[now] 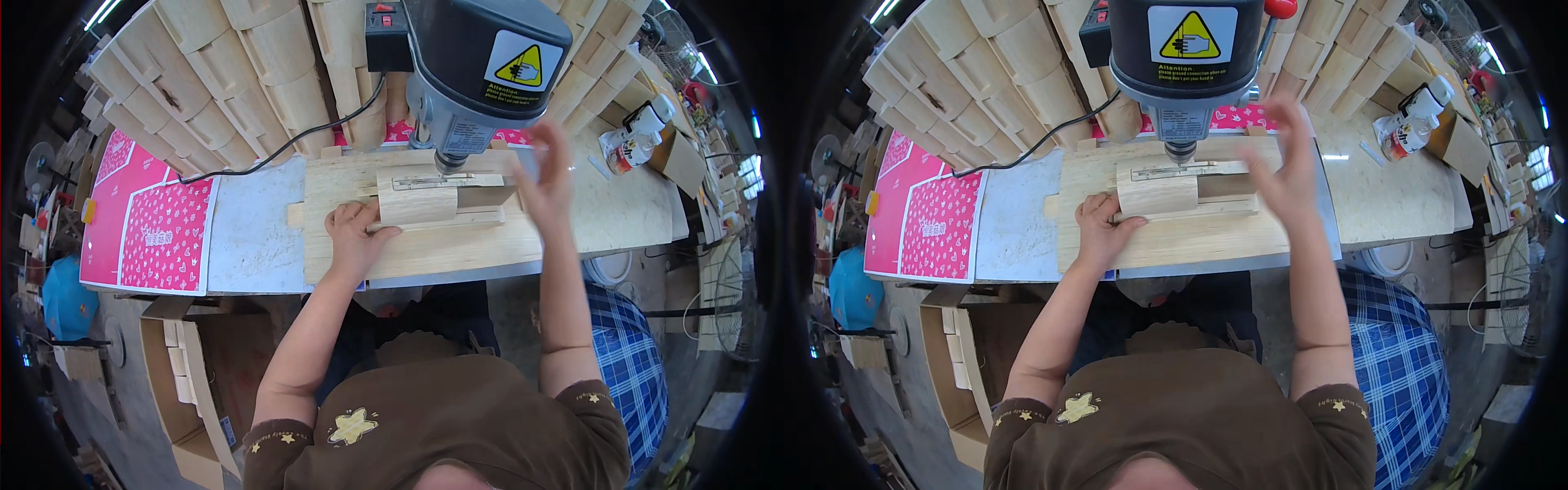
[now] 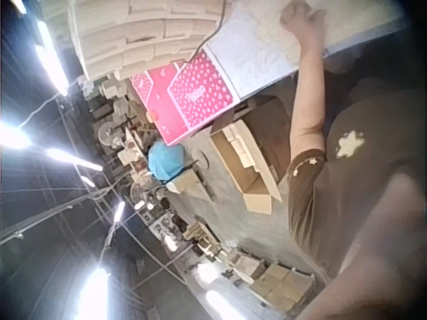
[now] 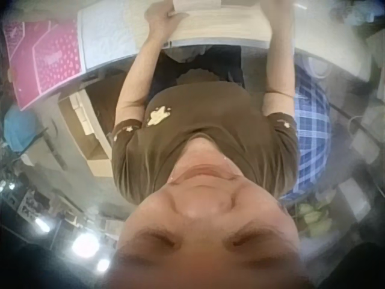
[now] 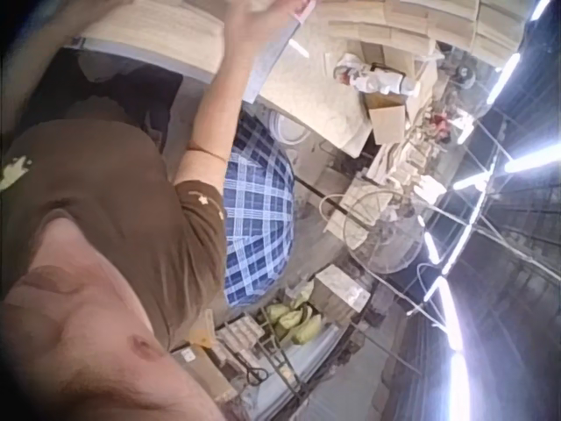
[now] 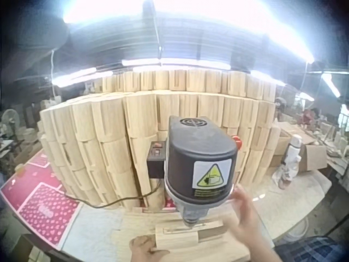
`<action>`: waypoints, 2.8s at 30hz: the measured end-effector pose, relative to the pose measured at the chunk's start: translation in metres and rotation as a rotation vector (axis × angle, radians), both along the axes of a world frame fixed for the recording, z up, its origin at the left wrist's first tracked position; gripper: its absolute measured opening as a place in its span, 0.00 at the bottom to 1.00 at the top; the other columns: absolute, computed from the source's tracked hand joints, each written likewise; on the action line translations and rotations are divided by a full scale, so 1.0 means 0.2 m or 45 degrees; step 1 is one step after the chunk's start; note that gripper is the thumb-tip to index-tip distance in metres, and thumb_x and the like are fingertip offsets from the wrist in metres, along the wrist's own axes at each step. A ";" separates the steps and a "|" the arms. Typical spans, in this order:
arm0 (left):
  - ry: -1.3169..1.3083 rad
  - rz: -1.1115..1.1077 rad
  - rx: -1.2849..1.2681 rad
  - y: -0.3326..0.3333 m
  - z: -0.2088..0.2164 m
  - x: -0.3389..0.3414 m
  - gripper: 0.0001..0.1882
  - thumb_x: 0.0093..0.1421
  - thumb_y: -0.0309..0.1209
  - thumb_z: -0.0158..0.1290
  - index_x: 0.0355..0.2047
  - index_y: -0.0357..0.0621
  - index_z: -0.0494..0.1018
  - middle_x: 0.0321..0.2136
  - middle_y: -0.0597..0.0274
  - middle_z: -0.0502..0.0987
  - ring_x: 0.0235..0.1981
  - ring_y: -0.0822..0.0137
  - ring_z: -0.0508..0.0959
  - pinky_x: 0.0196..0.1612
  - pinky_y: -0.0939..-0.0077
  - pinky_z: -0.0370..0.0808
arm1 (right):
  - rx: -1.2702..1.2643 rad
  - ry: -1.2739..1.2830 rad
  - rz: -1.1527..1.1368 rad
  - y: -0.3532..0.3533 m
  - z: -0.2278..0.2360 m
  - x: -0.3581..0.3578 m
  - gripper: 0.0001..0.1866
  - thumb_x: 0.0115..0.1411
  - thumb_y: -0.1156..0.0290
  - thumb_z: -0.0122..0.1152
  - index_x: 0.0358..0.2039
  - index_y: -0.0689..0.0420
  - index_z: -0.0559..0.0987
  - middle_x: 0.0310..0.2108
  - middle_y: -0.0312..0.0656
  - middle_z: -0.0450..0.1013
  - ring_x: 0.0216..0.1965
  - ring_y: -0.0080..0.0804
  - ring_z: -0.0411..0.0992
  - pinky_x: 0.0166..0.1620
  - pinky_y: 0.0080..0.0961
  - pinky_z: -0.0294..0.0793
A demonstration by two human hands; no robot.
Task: Drilling a hole and inserting metal components into cylindrical wooden blocks using a drilling machine jig.
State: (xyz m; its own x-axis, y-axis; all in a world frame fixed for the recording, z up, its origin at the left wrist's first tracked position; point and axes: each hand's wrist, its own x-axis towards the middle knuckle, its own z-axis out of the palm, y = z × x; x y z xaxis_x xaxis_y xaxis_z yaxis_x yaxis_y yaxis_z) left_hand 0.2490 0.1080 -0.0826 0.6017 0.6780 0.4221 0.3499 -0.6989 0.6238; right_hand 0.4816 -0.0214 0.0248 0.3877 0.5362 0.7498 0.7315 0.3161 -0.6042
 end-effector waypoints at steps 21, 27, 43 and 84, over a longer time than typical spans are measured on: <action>0.013 0.022 0.017 0.00 0.01 0.00 0.25 0.37 0.40 0.65 0.38 0.49 0.76 0.24 0.69 0.69 0.34 0.65 0.68 0.47 0.65 0.55 | -0.231 -0.381 -0.450 -0.16 0.20 -0.26 0.06 0.54 0.76 0.53 0.32 0.59 0.77 0.18 0.42 0.68 0.20 0.35 0.68 0.28 0.26 0.65; 0.015 0.004 0.038 -0.01 -0.01 0.02 0.26 0.36 0.40 0.65 0.39 0.49 0.76 0.24 0.69 0.69 0.34 0.65 0.68 0.46 0.65 0.55 | 0.004 -0.374 -0.451 -0.06 -0.12 -0.19 0.08 0.54 0.77 0.53 0.35 0.59 0.77 0.21 0.36 0.70 0.25 0.32 0.69 0.47 0.36 0.64; 0.057 0.033 0.131 -0.09 0.00 0.20 0.27 0.37 0.44 0.64 0.38 0.47 0.76 0.31 0.63 0.74 0.39 0.63 0.69 0.50 0.60 0.53 | -0.263 -0.284 -0.635 0.32 0.70 0.13 0.20 0.56 0.57 0.49 0.25 0.64 0.77 0.25 0.58 0.72 0.31 0.51 0.72 0.34 0.35 0.70; -0.047 -0.199 -0.290 -0.03 0.06 0.19 0.22 0.35 0.40 0.67 0.32 0.46 0.76 0.33 0.66 0.73 0.44 0.66 0.69 0.53 0.63 0.50 | -0.502 0.061 0.213 -0.01 0.24 0.18 0.17 0.55 0.62 0.59 0.43 0.56 0.72 0.35 0.40 0.72 0.39 0.29 0.69 0.41 0.26 0.67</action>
State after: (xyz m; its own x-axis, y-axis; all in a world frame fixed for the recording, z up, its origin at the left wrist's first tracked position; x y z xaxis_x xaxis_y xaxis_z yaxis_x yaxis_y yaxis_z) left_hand 0.2869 0.1017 -0.0715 0.6939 0.6578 0.2929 0.2229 -0.5830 0.7813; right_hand 0.5177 -0.0238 0.0725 0.3004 0.8366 0.4581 0.6578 0.1661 -0.7346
